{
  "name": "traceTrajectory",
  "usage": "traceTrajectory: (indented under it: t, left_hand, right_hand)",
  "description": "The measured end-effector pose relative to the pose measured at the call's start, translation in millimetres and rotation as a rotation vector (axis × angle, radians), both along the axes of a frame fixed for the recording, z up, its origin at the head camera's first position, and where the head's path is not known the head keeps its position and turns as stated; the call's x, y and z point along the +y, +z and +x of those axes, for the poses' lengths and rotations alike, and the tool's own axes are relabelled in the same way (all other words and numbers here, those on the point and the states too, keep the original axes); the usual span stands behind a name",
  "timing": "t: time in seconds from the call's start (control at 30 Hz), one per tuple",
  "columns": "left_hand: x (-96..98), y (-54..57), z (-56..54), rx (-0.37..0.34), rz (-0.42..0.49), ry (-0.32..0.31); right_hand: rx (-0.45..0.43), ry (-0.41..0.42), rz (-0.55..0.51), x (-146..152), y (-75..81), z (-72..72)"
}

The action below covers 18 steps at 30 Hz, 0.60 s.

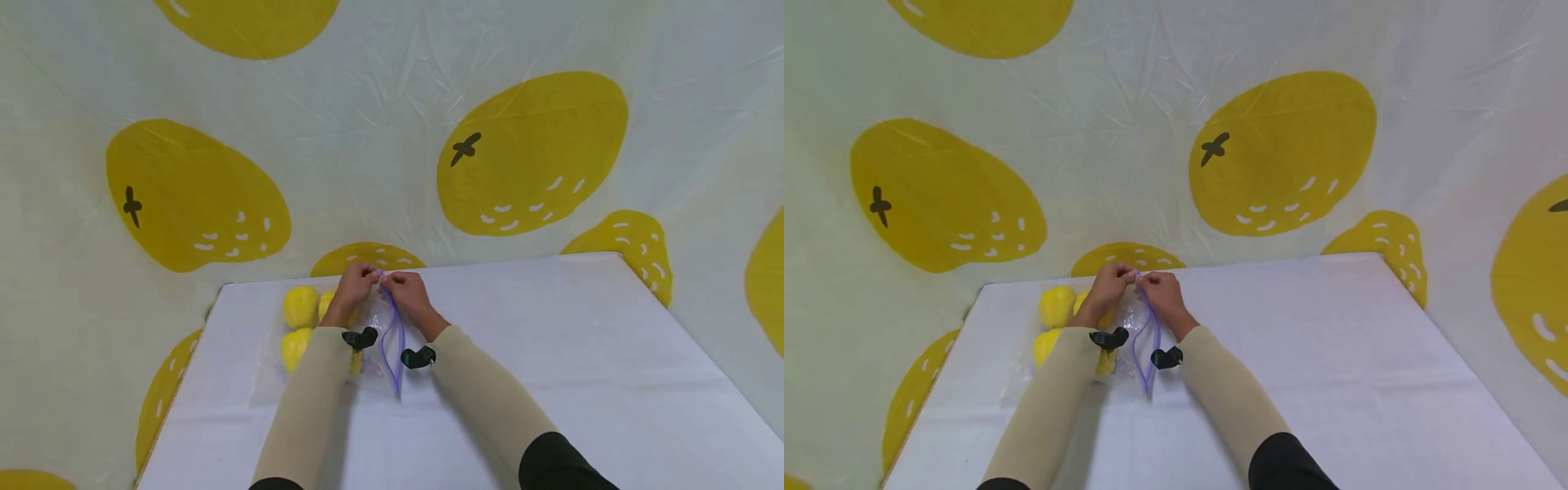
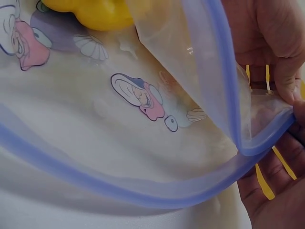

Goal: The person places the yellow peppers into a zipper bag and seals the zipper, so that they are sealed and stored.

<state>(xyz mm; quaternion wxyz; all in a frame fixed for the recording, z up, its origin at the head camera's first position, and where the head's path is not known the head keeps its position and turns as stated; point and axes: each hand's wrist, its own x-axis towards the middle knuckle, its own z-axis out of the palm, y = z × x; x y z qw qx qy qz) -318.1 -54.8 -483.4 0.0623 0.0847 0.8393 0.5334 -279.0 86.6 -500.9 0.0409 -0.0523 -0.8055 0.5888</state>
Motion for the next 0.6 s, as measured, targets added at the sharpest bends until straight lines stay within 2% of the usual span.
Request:
traceTrajectory:
  t: [0.23,0.6]
  left_hand:
    - [-0.2,-3.9,2.4,0.034,0.005,-0.002]
    - [-2.1,-7.6,4.1,0.047,0.005,0.008]
  right_hand:
    - [0.034,-0.011,0.022,-2,-0.9,6.4]
    - [0.086,-0.009,0.016,-2,-13.5,4.6]
